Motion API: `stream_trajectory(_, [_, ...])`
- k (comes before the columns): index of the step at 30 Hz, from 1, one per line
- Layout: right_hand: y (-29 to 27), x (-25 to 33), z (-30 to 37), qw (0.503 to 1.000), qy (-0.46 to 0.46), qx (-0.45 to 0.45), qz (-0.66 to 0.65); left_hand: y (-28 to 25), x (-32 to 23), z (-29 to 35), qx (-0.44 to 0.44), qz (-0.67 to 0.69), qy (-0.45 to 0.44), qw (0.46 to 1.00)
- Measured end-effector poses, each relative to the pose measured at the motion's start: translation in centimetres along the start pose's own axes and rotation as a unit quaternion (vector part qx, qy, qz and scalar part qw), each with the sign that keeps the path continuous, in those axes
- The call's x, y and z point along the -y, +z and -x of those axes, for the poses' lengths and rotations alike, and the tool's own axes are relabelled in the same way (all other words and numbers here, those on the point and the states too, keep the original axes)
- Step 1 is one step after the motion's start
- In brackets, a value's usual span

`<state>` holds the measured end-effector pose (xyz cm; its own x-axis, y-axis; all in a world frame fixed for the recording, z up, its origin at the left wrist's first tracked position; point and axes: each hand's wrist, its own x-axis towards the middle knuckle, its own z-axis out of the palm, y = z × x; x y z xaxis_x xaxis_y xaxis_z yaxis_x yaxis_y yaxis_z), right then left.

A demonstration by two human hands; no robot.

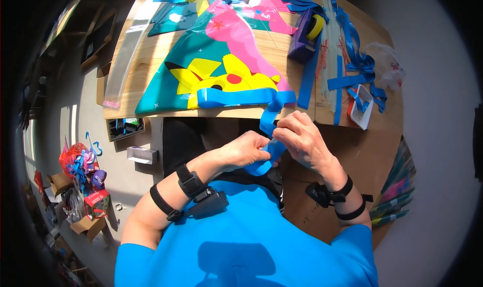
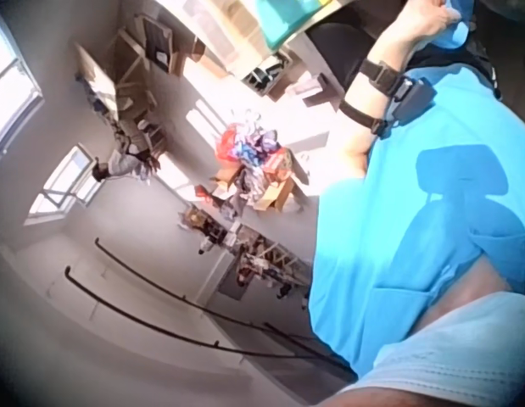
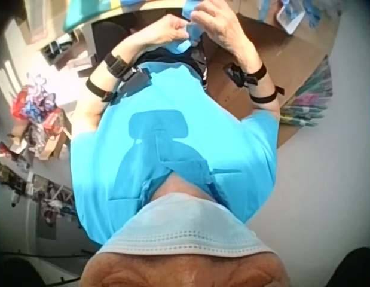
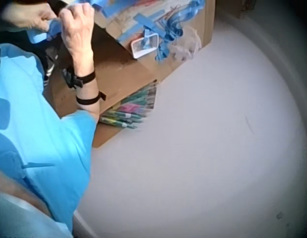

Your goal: The person is assembling and folding a colorful kite, using tape to secure components on a desk.

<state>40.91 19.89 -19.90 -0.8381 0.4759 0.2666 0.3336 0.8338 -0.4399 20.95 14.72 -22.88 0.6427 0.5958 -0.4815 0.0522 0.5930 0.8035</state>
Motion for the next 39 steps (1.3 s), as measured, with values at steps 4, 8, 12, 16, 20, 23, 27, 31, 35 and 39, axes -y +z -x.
stream_trajectory(4, [0.0, -0.8, -0.1, 0.997, 0.028, -0.003, -0.070, -0.2, 0.5, -0.1, 0.009, -0.020, -0.013, 1.000])
stream_trajectory(8, [-0.2, 0.0, 0.0, 0.999, 0.007, 0.030, -0.029, -0.3, 0.2, -0.1, 0.005, -0.037, -0.012, 0.999])
stream_trajectory(12, [0.1, -0.1, 0.4, 0.998, -0.044, 0.048, 0.015, -0.3, 0.2, -0.2, 0.014, -0.047, -0.019, 0.999])
stream_trajectory(16, [0.4, 0.0, 0.2, 0.999, -0.017, 0.043, -0.007, -0.2, 0.7, -0.4, 0.018, -0.050, -0.004, 0.999])
stream_trajectory(20, [0.6, 0.1, 0.1, 0.998, 0.010, 0.029, -0.055, -0.4, 0.9, -0.5, 0.016, -0.086, -0.012, 0.996])
stream_trajectory(23, [0.9, -0.3, 0.4, 0.994, 0.056, 0.000, -0.099, -0.5, 0.8, -0.3, 0.019, -0.062, -0.029, 0.997])
stream_trajectory(27, [0.4, -1.9, 0.8, 0.966, 0.179, -0.094, -0.162, 0.5, 1.8, 0.1, 0.049, -0.032, -0.053, 0.997])
stream_trajectory(31, [0.0, -2.7, 2.2, 0.853, 0.328, -0.139, -0.381, 0.0, 1.1, 0.3, 0.022, -0.037, -0.044, 0.998])
stream_trajectory(35, [1.8, -2.8, 7.1, 0.773, 0.433, -0.190, -0.422, -1.4, 1.1, 0.7, -0.020, -0.048, -0.026, 0.998])
stream_trajectory(39, [6.5, -1.7, 14.5, 0.757, 0.510, -0.193, -0.360, -2.3, 1.8, 1.9, -0.067, 0.011, -0.019, 0.998])
